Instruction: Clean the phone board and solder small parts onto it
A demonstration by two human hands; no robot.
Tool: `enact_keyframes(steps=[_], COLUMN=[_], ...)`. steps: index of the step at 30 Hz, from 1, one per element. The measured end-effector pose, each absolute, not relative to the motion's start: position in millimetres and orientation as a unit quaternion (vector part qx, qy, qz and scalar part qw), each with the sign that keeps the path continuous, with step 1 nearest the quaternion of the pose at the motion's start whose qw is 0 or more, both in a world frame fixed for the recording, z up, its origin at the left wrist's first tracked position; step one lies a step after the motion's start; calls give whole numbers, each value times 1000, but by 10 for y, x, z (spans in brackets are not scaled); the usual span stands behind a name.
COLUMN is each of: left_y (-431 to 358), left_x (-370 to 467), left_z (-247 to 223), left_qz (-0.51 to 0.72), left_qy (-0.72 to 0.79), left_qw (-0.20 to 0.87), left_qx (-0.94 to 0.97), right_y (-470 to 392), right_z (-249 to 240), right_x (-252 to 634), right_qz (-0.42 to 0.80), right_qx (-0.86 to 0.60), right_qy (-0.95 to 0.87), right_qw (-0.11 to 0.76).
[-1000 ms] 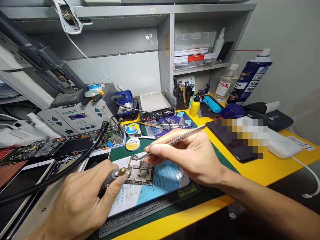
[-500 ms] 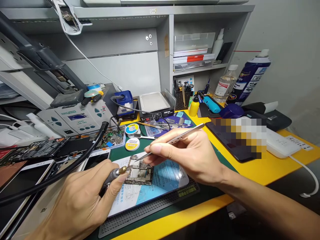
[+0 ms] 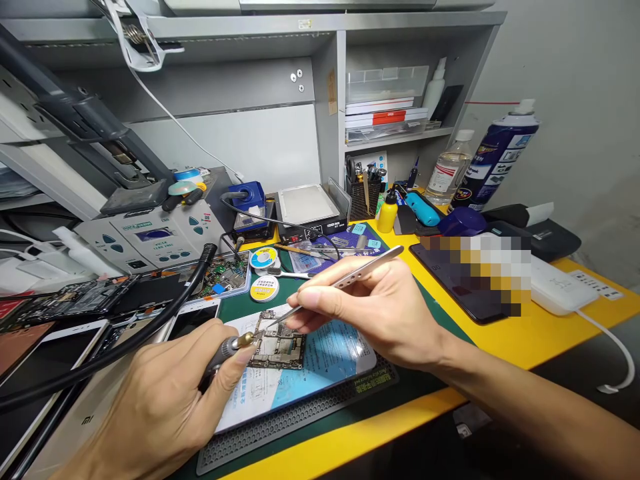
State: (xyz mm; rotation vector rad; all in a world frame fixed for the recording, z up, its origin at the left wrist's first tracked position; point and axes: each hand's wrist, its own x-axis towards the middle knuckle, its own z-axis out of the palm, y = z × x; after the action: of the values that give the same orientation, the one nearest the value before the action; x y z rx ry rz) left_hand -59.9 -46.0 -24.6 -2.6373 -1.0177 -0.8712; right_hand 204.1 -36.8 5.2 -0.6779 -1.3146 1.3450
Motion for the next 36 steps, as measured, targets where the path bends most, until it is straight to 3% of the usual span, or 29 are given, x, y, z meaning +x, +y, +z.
enact_keyframes(steps=[36], left_y=[-473], left_x=[-603], left_z=[-248], left_qz=[-291], left_qy=[-348], left_qw=[87], left_qx=[-887], right_y=[-353], right_z=[33], right_x=[2036], right_qz=[595], right_qx=[-265], right_qy=[-538], right_qw=[535])
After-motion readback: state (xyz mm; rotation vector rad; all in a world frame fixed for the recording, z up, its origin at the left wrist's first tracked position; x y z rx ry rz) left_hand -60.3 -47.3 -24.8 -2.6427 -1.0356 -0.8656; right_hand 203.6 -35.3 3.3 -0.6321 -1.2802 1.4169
